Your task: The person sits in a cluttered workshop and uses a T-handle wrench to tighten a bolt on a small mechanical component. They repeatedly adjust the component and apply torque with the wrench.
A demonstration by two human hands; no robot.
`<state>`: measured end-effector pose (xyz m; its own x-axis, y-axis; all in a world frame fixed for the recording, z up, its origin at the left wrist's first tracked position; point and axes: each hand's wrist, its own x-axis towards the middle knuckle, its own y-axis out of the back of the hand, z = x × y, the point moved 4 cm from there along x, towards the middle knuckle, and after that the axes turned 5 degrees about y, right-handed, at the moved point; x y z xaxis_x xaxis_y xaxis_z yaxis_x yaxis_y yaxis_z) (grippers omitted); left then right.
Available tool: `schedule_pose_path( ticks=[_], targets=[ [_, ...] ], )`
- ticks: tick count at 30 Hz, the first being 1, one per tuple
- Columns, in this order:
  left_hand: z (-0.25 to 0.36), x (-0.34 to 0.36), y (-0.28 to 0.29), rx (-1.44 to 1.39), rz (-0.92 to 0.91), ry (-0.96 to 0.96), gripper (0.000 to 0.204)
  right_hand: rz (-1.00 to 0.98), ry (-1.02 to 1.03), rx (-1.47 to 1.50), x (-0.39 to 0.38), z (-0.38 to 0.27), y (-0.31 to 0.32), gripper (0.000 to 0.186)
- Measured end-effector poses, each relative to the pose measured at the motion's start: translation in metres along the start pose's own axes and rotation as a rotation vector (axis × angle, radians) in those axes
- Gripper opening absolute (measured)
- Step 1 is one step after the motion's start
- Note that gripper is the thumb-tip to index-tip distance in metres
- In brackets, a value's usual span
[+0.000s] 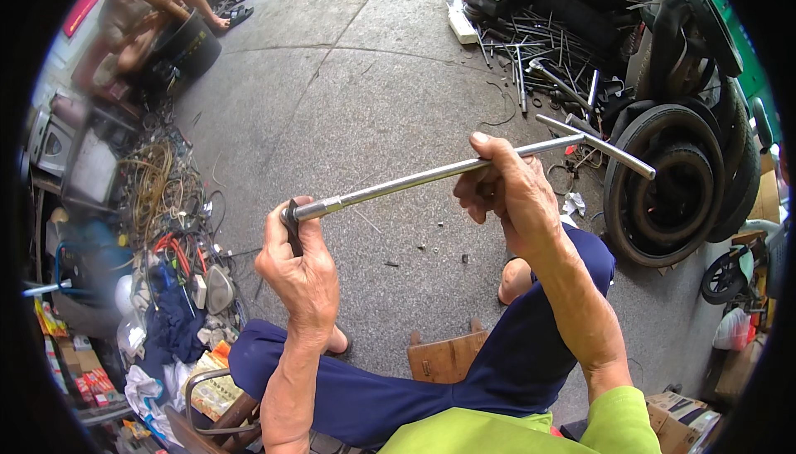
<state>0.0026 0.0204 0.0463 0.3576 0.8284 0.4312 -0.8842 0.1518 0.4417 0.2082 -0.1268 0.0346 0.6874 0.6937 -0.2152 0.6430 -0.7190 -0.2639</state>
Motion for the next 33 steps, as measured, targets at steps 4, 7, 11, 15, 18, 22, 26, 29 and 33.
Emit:
schedule_pose_path(
  ticks=[4, 7, 11, 15, 18, 22, 26, 29, 33],
  targets=[
    [0.001, -0.002, -0.002, -0.015, -0.019, 0.025, 0.012, -0.007, 0.076, 0.075, -0.002, -0.005, -0.002, 0.046],
    [0.000, -0.003, -0.003, -0.035, -0.050, 0.115, 0.012, -0.059, 0.099, 0.085, -0.001, -0.005, -0.003, 0.042],
    [-0.009, -0.003, -0.004, -0.112, -0.043, 0.206, 0.014, -0.109, 0.026, 0.100, -0.006, -0.005, -0.009, 0.030],
    [-0.012, 0.002, -0.003, -0.149, -0.076, 0.308, 0.016, -0.209, 0.023, 0.120, -0.007, -0.006, -0.012, 0.028],
    [-0.020, 0.004, -0.002, -0.125, -0.101, 0.301, 0.016, -0.272, 0.032, 0.095, -0.009, -0.008, -0.013, 0.032],
    [-0.018, 0.007, -0.002, -0.111, -0.104, 0.270, 0.017, -0.260, 0.061, 0.087, -0.010, -0.012, -0.014, 0.035],
    [-0.017, 0.005, -0.006, -0.133, -0.168, 0.297, 0.017, -0.248, 0.110, 0.062, -0.011, -0.015, -0.014, 0.032],
    [-0.018, 0.004, -0.008, -0.154, -0.194, 0.344, 0.014, -0.281, 0.163, 0.012, -0.010, -0.014, -0.012, 0.032],
    [-0.019, 0.004, -0.010, -0.173, -0.217, 0.381, 0.015, -0.313, 0.232, 0.016, -0.015, -0.020, -0.021, 0.036]
  ],
)
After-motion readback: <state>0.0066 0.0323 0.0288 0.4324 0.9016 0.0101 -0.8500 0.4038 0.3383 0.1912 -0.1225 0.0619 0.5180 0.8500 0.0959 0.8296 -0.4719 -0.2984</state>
